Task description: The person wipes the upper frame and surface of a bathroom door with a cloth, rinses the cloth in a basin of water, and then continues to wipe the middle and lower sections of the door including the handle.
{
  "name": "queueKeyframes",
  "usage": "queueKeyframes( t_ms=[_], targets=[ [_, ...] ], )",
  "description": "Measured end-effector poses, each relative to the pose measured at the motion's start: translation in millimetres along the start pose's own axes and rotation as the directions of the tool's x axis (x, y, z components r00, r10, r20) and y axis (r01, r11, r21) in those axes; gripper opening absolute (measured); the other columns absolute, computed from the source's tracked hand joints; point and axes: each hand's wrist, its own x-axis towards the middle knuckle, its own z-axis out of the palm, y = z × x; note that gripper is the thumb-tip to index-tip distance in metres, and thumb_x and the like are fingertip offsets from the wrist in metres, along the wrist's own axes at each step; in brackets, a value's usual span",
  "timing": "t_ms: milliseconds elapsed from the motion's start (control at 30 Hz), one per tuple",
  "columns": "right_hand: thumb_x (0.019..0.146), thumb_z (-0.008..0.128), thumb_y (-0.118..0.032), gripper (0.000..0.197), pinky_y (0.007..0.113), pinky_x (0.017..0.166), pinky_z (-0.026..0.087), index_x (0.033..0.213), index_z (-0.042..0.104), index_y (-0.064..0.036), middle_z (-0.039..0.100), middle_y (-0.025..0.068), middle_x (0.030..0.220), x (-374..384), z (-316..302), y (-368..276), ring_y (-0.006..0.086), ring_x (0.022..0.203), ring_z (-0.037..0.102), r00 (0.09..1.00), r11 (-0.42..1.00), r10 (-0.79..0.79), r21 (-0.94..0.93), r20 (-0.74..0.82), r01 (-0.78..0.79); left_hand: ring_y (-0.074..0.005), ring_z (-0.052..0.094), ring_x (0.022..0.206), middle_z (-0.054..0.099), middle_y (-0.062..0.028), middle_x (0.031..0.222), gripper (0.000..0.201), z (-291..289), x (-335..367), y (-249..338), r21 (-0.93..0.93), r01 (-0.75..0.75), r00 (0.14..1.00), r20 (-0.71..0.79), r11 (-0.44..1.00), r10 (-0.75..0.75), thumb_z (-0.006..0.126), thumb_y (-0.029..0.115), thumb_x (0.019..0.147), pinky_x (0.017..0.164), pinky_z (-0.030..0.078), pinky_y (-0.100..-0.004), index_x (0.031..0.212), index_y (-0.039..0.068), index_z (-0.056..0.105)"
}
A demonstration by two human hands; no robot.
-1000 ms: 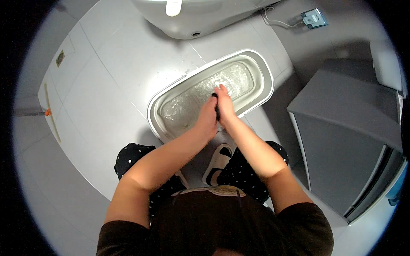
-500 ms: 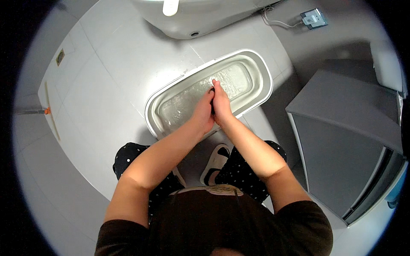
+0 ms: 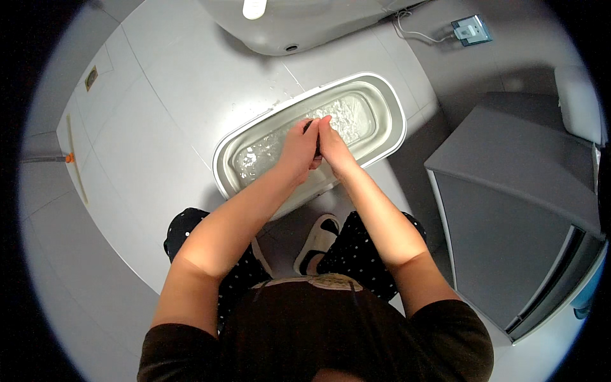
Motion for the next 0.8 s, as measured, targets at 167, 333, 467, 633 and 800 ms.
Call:
queueKeyframes(
  t_ms=[167, 333, 467, 633, 800],
  targets=[
    [0.096, 0.023, -0.059, 0.067, 0.04, 0.094, 0.037, 0.086, 0.06, -0.004, 0.066, 0.0113, 0.077, -16.5, 2.4, -7.1, 0.0255, 0.083, 0.064, 0.999, 0.996, -0.051, -0.078, 0.008, 0.051, -0.012, 0.035, 0.044, 0.04, -0.0005, 0.058, 0.053, 1.4, -4.1, -0.9, 0.021, 0.132, 0.991, 0.018, 0.991, -0.133, 0.037, 0.06, 0.093, 0.038, 0.024, -0.0281, 0.08, 0.01, 0.049],
    [0.094, 0.024, -0.063, 0.071, 0.033, 0.087, 0.042, 0.077, 0.061, -0.0044, 0.061, 0.0081, 0.059, -26.7, 12.8, -12.4, 0.0201, 0.048, 0.06, 0.995, 0.998, -0.007, -0.058, -0.099, 0.001, -0.0118, 0.033, 0.043, 0.041, 0.0001, 0.058, 0.062, 2.9, -5.1, -10.1, -0.041, 0.136, 0.987, -0.086, 0.99, -0.139, 0.025, 0.067, 0.092, 0.038, 0.022, -0.0279, 0.076, 0.011, 0.048],
    [0.094, 0.025, -0.061, 0.072, 0.036, 0.088, 0.038, 0.078, 0.064, -0.0032, 0.065, 0.0125, 0.066, -26.1, 16.8, -5.2, 0.0246, 0.06, 0.063, 0.99, 0.991, -0.022, -0.134, -0.142, 0.003, -0.0132, 0.035, 0.045, 0.041, -0.001, 0.06, 0.059, 1.6, -4.6, -21.0, 0.031, 0.078, 0.989, -0.126, 0.996, -0.074, 0.023, 0.059, 0.096, 0.037, 0.026, -0.0302, 0.075, 0.009, 0.047],
    [0.096, 0.03, -0.048, 0.061, 0.04, 0.08, 0.034, 0.08, 0.066, -0.001, 0.065, 0.0198, 0.078, -23.5, 22.8, -3.6, 0.0355, 0.082, 0.06, 0.938, 0.961, -0.225, -0.216, -0.262, 0.17, -0.0139, 0.042, 0.049, 0.048, -0.0028, 0.063, 0.051, 0.2, 0.1, -30.2, 0.123, -0.067, 0.984, -0.153, 0.99, 0.086, 0.029, 0.048, 0.099, 0.041, 0.032, -0.0312, 0.079, 0.007, 0.053],
    [0.095, 0.033, -0.039, 0.053, 0.042, 0.078, 0.032, 0.078, 0.065, -0.0007, 0.065, 0.0203, 0.078, -28.2, 22.0, -11.9, 0.0352, 0.077, 0.06, 0.924, 0.944, -0.263, -0.271, -0.278, 0.188, -0.0126, 0.043, 0.051, 0.05, -0.003, 0.065, 0.041, 0.7, 2.8, -34.8, 0.106, -0.139, 0.972, -0.177, 0.985, 0.156, 0.034, 0.039, 0.098, 0.039, 0.03, -0.03, 0.082, 0.008, 0.055]
  ],
)
